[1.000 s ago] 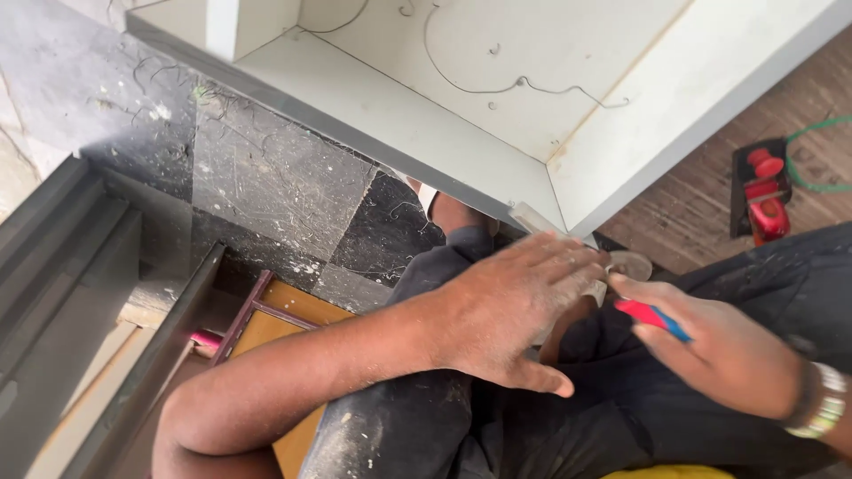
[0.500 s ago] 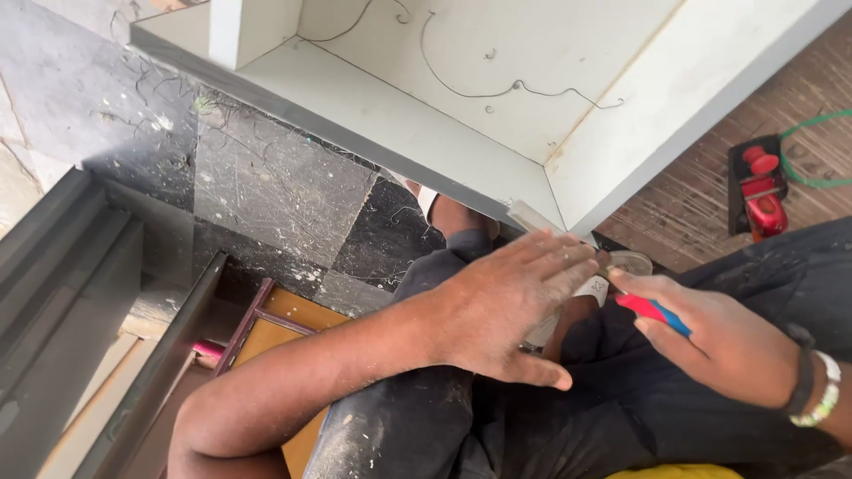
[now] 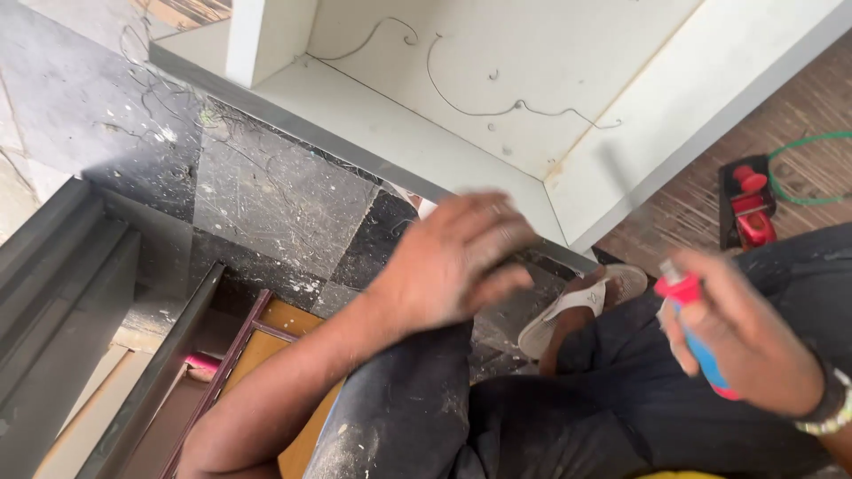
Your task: Filing and scraping the edges of a white cabinet frame during manufacture.
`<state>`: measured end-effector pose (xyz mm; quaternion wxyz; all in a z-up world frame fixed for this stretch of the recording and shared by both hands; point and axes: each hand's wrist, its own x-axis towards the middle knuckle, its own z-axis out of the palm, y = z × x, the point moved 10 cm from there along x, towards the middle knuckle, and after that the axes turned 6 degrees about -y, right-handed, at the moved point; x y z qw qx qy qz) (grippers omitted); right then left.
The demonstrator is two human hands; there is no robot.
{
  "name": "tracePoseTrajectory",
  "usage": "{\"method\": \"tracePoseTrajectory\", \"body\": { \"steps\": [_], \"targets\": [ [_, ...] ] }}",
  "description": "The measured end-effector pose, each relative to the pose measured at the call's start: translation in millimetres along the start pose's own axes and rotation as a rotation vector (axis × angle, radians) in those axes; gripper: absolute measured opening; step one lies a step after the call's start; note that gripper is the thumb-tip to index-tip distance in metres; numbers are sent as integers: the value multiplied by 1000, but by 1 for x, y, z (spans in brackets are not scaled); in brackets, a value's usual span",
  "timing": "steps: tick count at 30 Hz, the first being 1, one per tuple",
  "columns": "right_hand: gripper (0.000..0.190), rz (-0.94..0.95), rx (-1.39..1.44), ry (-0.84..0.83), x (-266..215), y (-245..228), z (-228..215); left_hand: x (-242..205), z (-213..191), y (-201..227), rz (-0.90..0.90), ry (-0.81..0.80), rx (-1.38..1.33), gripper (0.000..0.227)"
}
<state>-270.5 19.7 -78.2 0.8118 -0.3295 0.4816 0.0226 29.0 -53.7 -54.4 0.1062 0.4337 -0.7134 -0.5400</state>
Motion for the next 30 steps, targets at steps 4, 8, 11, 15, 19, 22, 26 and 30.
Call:
{"method": "tracePoseTrajectory", "body": {
  "steps": [4,8,11,15,19,22,26,30],
  "targets": [
    [60,-71,-18,38,21,-51,-7,5,15,-22,-8,71,302,33],
    [41,-153,-233,58,12,-61,-20,5,19,-22,-7,65,248,25],
    [53,-67,-156,47,7,-41,-25,3,14,-21,10,103,264,17],
    [91,-61,-206,-76,-1,6,-10,-27,-33,-29,-178,387,38,23],
    [75,30,-350,-205,27,-38,58,-84,-12,-96,-672,628,-421,33],
    [69,110,-446,-222,37,-30,67,-60,18,-82,-322,461,-628,42],
    [70,197,-504,-190,51,-44,75,-36,76,-62,-474,-107,-794,48],
    [72,217,-539,-183,67,-66,84,-28,85,-46,-493,-254,-990,57]
  ]
}}
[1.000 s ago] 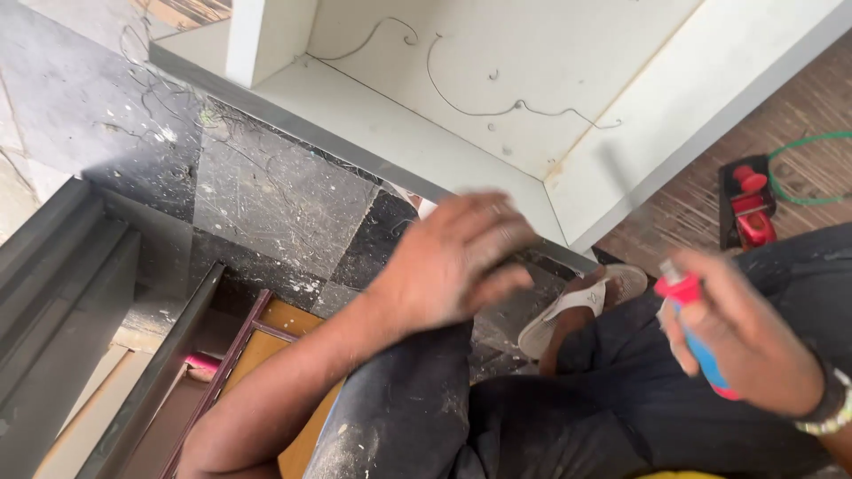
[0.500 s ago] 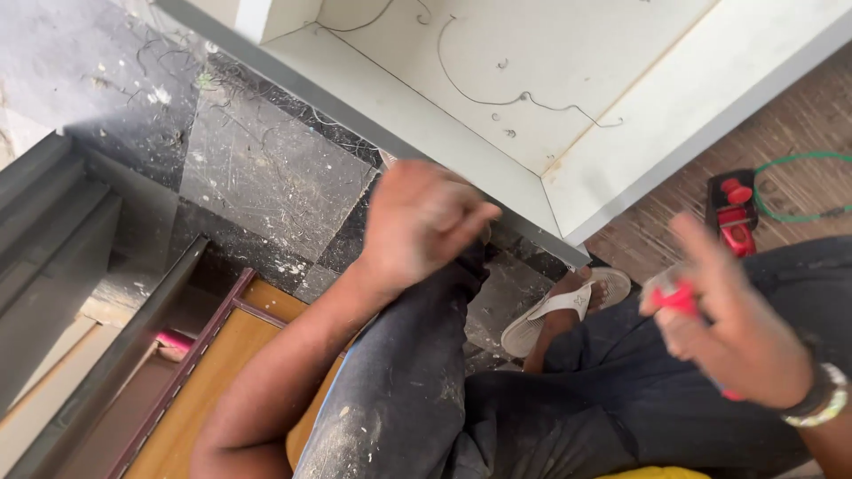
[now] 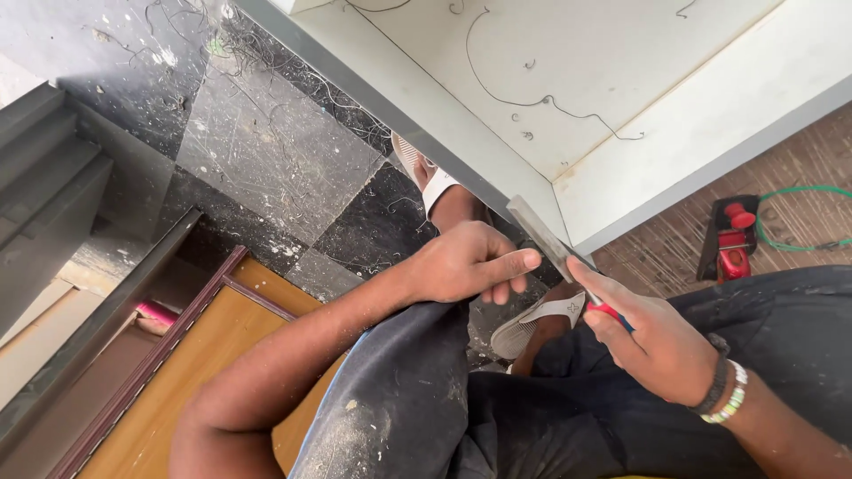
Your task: Filing and scraping the edges of a white cabinet frame during manufacture.
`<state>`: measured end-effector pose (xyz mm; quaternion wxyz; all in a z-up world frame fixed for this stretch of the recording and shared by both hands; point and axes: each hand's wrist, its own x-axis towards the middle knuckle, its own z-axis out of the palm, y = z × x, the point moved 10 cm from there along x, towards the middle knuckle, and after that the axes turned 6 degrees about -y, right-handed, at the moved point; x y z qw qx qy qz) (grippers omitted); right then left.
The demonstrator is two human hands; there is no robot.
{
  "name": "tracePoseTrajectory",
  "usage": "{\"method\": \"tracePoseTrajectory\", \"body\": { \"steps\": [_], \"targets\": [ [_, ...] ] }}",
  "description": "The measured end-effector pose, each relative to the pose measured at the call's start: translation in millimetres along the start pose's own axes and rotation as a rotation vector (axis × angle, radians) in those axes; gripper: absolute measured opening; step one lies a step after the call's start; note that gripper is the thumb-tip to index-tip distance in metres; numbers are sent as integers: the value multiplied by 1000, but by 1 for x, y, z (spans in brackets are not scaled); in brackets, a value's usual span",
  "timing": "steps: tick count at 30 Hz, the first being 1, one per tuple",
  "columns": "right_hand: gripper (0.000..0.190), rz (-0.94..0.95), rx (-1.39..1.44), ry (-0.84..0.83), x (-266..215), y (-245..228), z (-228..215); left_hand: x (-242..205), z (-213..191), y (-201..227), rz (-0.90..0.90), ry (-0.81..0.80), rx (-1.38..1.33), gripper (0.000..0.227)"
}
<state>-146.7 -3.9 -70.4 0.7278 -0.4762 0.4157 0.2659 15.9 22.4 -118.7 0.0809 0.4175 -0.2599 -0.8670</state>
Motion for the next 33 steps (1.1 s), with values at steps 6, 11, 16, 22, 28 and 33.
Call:
{"method": "tracePoseTrajectory", "body": {
  "steps": [6,11,16,22,28,33],
  "targets": [
    [69,153,-21,-74,-14,48,6,13,4,6,-89,43,-52,57],
    [68,-10,-46,-50,-2,19,-5,17,-4,1,27,119,-217,53],
    [74,124,-26,-110,-10,46,1,27,13,-9,-5,23,-269,52],
    [78,182,-60,-161,-8,56,3,22,14,-3,-49,-1,-362,51],
    [76,124,4,-125,-5,45,6,23,10,-8,-65,59,-355,53],
    [76,275,-8,-134,2,41,3,24,3,-9,-4,99,-313,54]
  ]
}}
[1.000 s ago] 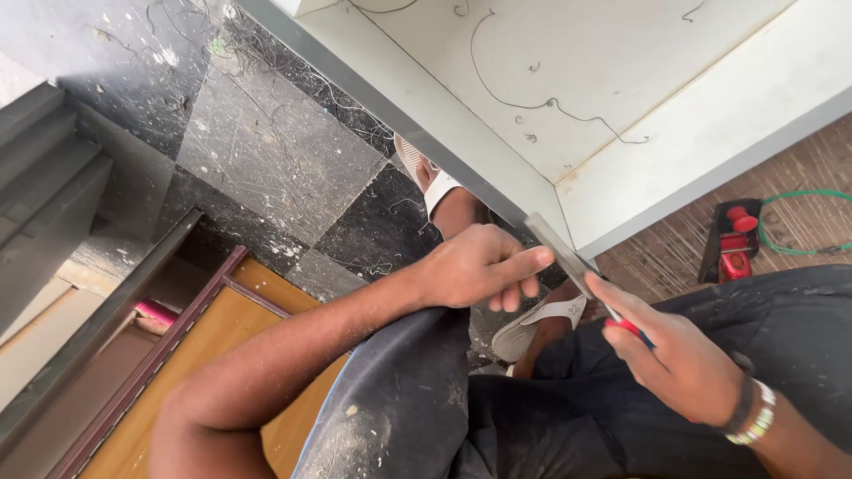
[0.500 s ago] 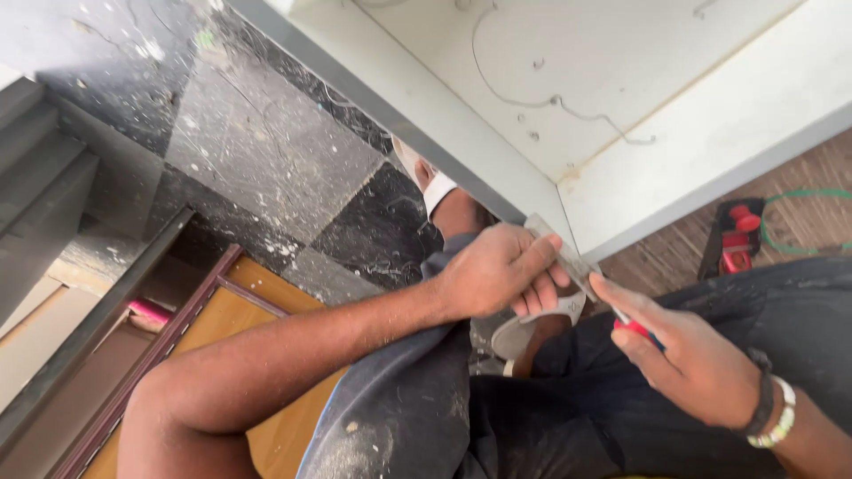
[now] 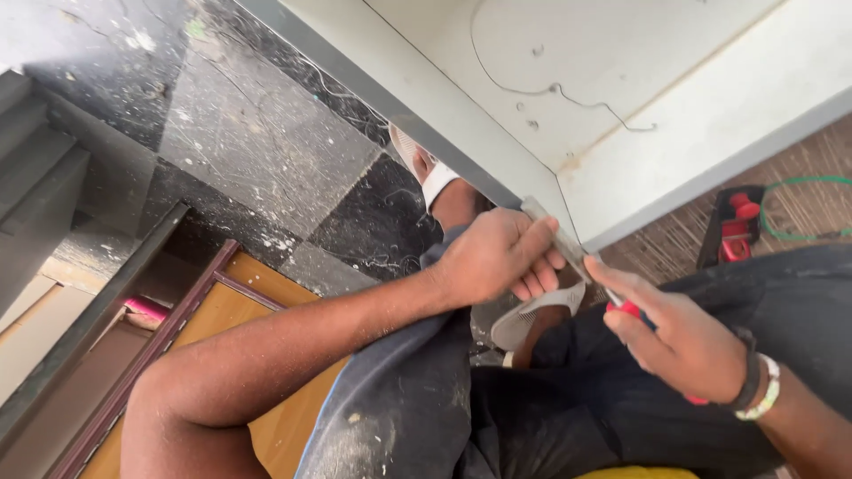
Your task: Filing and scraping the edges of a white cabinet frame during manufacture.
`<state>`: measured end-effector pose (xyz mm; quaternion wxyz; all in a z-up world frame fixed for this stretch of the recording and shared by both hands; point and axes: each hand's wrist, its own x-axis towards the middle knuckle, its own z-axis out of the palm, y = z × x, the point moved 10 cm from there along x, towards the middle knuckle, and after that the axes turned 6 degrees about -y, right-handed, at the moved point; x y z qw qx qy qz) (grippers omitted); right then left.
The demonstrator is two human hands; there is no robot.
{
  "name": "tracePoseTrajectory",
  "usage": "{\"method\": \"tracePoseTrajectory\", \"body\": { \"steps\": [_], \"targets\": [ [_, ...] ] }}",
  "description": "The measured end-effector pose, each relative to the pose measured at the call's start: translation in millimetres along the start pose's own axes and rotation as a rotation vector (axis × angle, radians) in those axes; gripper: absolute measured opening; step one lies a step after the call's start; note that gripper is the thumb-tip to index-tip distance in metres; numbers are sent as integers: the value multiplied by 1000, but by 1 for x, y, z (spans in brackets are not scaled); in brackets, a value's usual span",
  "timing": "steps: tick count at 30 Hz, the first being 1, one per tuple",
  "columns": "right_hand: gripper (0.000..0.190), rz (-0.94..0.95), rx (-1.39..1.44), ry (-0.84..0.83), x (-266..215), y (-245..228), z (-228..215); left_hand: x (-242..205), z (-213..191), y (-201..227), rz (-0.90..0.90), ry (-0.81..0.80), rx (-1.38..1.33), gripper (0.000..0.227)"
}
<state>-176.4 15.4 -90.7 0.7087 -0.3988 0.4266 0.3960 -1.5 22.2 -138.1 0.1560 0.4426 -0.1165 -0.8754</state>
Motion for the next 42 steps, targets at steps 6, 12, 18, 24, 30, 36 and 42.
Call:
{"method": "tracePoseTrajectory", "body": {
  "steps": [6,12,18,24,30,36,42],
  "targets": [
    [73,-30,-55,25,-1,-24,-10,1,0,-1,-30,3,-6,51],
    [72,-72,-69,7,-5,-27,-9,-8,-5,17,-76,37,50,53],
    [55,-834,-182,300,-36,-103,-21,-6,-18,15,34,42,28,53],
    [66,-556,-50,81,-22,-30,-13,-4,5,3,-27,-58,-33,50],
    [75,98,-47,-79,-6,0,-1,-3,1,11,12,-71,76,54],
    [72,-319,-26,33,0,-36,-13,-4,-7,9,-63,11,115,53],
    [73,-270,11,50,-4,-43,-11,-1,-8,3,-69,11,79,53]
  ]
}}
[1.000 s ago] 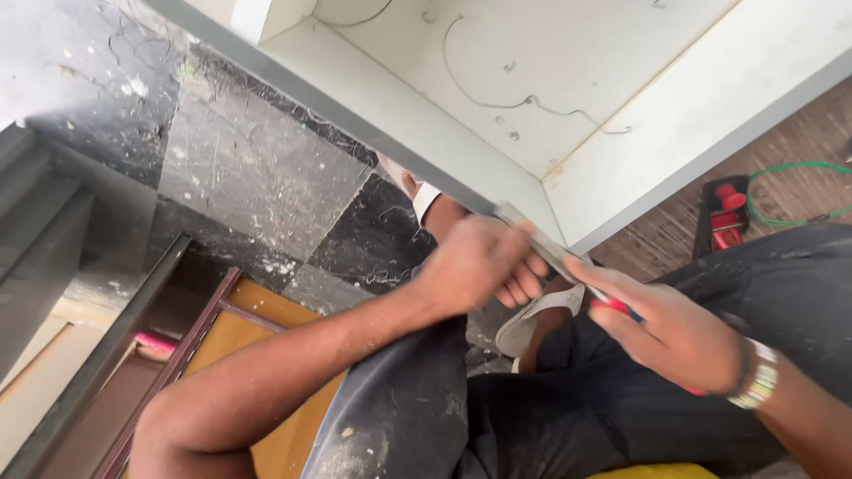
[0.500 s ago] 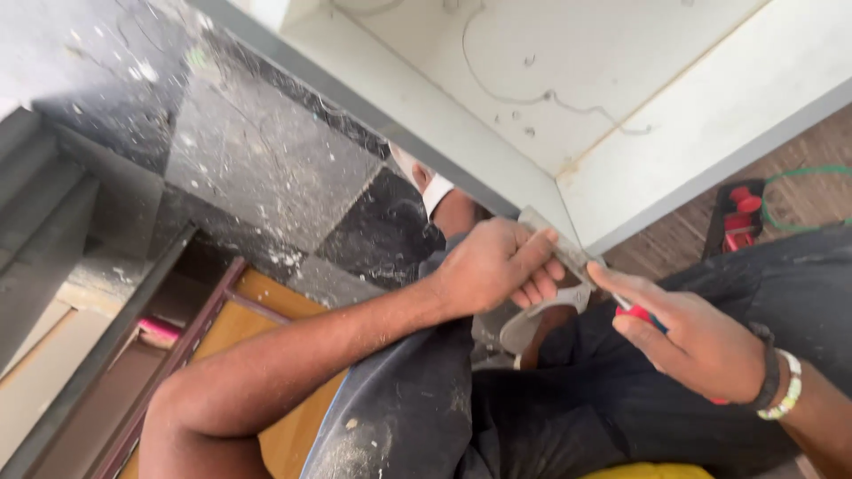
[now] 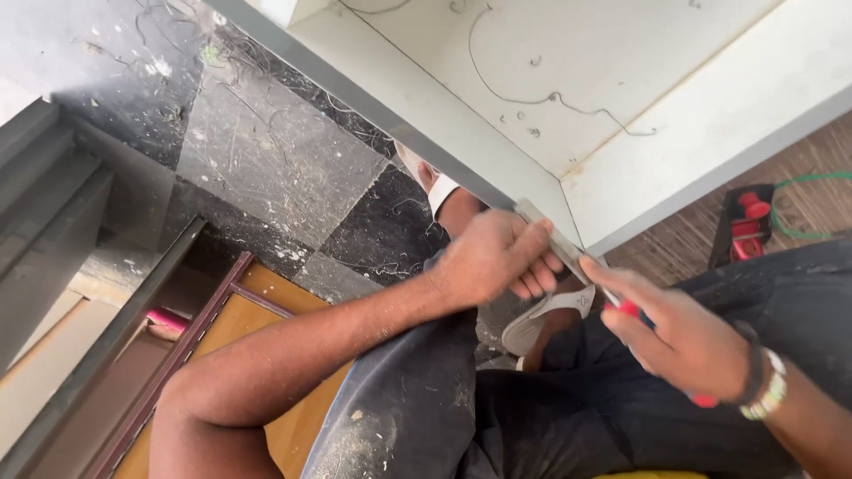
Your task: Filing and scraping the edges of a white cabinet frame during manufacture.
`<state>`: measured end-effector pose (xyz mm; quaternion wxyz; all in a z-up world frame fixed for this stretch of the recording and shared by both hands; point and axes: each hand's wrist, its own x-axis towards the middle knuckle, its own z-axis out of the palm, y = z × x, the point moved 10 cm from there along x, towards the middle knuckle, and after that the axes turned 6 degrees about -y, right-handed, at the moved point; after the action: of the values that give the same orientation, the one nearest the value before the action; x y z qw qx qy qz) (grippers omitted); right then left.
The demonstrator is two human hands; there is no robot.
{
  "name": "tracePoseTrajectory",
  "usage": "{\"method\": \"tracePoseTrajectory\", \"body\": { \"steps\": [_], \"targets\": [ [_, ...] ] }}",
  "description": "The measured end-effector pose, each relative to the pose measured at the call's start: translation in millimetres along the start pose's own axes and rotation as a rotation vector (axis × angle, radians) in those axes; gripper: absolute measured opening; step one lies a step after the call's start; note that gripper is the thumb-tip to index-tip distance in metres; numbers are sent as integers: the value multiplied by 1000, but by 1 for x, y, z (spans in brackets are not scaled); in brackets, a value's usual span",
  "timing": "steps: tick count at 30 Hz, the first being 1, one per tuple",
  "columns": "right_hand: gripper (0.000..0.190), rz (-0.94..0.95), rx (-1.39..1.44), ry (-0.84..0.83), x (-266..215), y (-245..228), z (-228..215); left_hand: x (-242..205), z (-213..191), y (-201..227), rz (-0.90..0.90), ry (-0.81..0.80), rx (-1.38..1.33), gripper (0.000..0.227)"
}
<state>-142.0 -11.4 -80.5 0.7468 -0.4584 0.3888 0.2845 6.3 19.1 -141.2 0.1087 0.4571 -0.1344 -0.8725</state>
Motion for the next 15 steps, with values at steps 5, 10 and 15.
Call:
{"method": "tracePoseTrajectory", "body": {
  "steps": [5,10,15],
  "targets": [
    [73,83,-7,-42,-4,18,4,-7,0,13,9,32,93,53],
    [69,186,49,-32,2,18,12,-4,-10,7,37,57,36,53],
    [68,-90,37,33,-4,-7,7,-11,-9,14,64,51,110,51]
  ]
}}
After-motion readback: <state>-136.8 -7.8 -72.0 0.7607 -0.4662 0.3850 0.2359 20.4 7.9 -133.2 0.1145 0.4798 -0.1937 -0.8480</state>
